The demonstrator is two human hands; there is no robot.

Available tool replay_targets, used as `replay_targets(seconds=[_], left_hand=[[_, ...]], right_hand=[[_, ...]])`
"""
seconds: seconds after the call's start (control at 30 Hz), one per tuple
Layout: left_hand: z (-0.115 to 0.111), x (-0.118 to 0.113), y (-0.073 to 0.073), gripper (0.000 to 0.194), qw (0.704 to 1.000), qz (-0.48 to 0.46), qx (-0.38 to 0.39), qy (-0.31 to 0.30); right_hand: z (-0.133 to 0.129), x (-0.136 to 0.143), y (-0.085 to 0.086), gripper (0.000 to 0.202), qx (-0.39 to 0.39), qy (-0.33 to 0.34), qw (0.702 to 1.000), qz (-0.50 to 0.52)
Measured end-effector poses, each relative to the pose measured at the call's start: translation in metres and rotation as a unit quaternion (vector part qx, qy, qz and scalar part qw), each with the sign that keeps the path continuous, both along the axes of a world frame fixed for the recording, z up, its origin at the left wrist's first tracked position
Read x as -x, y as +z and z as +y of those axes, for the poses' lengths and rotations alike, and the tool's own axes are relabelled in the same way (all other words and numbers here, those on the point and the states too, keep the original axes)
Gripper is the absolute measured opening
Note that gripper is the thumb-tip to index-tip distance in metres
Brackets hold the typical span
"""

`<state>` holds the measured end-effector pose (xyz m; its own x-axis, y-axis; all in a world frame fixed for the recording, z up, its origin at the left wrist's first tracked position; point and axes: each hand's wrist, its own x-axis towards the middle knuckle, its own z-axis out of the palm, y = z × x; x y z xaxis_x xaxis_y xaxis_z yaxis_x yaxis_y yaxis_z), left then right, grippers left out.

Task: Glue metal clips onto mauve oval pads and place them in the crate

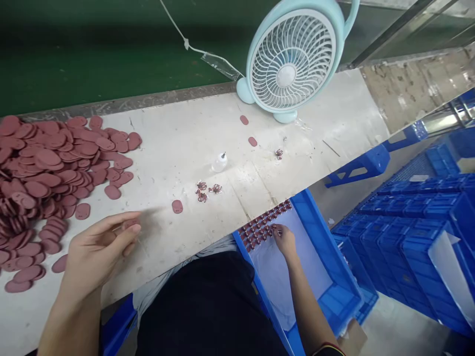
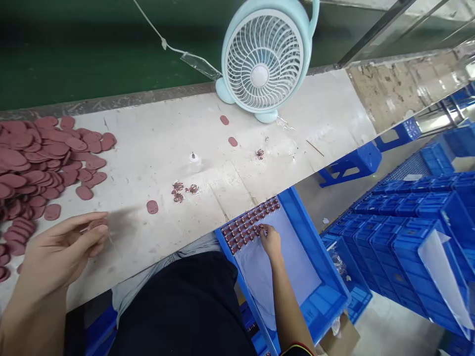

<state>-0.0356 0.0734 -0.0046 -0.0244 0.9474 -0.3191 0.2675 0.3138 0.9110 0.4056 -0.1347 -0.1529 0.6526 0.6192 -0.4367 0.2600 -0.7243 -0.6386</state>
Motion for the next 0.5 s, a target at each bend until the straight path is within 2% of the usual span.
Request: replay_targets(seconds=[0.07,0.13,0.27,0.5], left_hand=[[-0.002,0.002,0.001,0.026,0.993,-0.1,0.042,0.044],[-0.004,0.004,0.003,0.026,0.985,-0.144,0.062,0.078],[-0.008,0.007,0.007,0.027,0.977,-0.159,0.082,0.112],[-0.011,0.003,0.011,0.03,0.982,-0.133,0.078,0.11]], right_hand=[[0.0,0.002,-0.002,0.026,-0.001,0.008,1.0,0.004],[-0.001,0.002,-0.004,0.027,-0.003,0.012,1.0,0.005],[0.0,0.003,-0.005,0.028,-0.003,0.013,1.0,0.001],[0.008,0.01,0.003,0.026,-0.001,0.003,1.0,-0.014]])
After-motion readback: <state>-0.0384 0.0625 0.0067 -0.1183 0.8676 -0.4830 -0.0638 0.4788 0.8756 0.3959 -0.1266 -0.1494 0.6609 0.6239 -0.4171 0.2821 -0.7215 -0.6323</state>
